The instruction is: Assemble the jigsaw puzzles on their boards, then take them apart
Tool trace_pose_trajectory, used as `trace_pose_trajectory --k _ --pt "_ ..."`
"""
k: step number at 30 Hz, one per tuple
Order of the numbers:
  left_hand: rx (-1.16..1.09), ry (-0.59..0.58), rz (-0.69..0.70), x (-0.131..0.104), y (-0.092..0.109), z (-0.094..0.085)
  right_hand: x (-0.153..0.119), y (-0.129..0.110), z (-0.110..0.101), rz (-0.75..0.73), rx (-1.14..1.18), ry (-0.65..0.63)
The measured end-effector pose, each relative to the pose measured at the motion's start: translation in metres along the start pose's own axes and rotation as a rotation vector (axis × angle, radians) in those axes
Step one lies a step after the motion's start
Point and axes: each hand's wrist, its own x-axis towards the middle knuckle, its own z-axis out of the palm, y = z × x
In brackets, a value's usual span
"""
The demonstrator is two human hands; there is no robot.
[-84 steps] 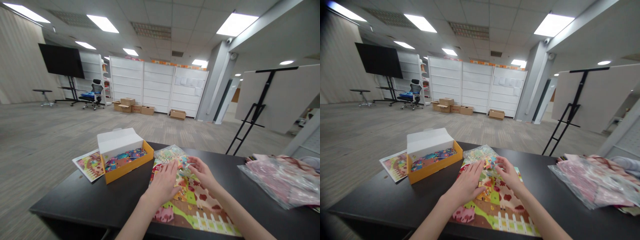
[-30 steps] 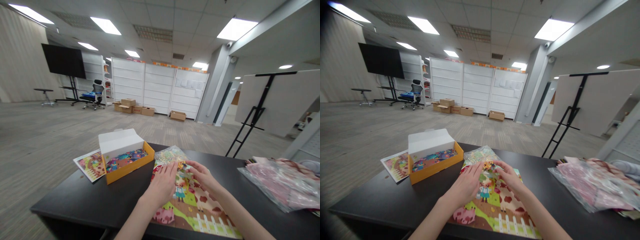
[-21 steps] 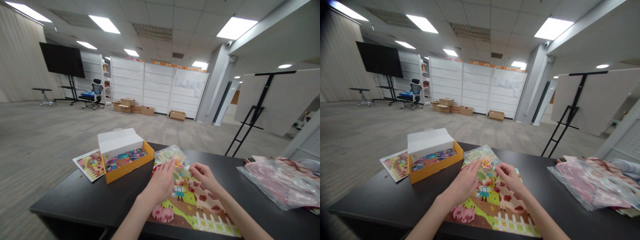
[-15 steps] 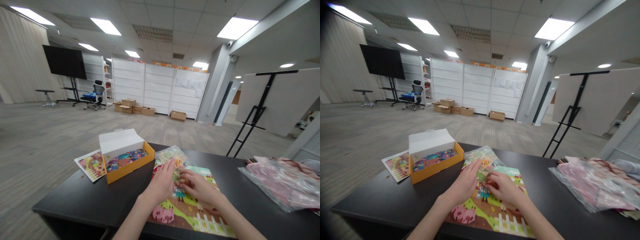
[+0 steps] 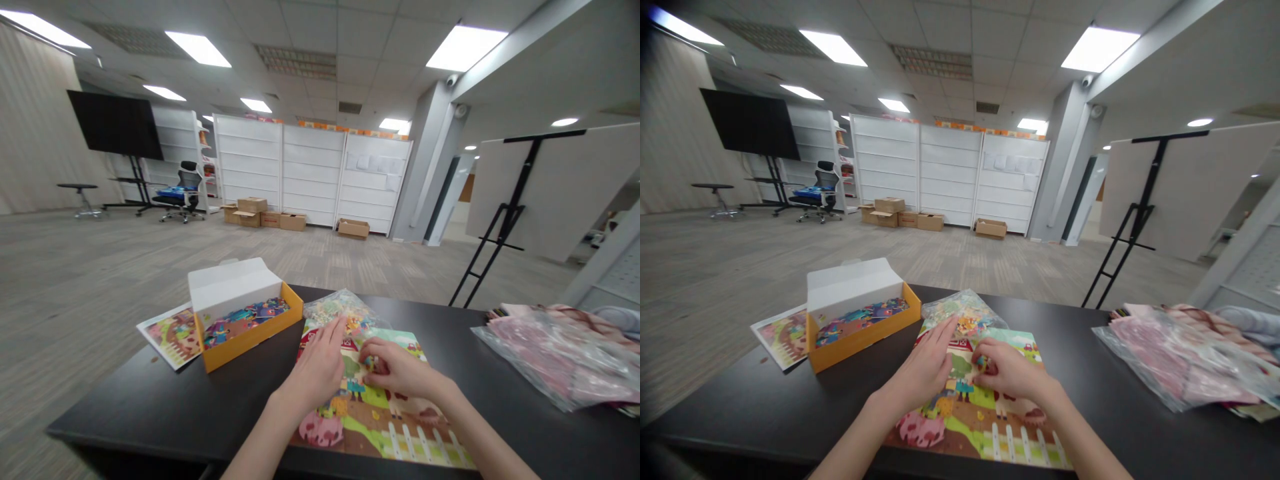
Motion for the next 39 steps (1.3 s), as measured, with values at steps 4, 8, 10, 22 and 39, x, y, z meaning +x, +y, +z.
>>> trace_pose_trajectory --k 4,8,10,22,39 --pt "0.036 -0.026 -0.006 -0.001 0.002 -0.003 -0.008 0.005 -0.011 0.015 0.005 -0.021" --pt "0.097 -0.075 -0.013 -0.002 0.002 -0.003 -0.01 0.005 -0.015 0.074 0.019 -0.018" --pt "0.117 -0.097 -0.022 -0.003 0.001 -0.002 -0.01 0.005 -0.014 0.108 0.038 -0.014" --pt "0.13 -0.128 -0.061 -0.001 0.004 -0.007 -0.012 0.007 -0.012 0.142 0.464 -0.035" --pt "0.167 -0.062 0.024 -0.005 0.0 -0.002 0.007 0.028 0.0 0.416 1.118 0.313"
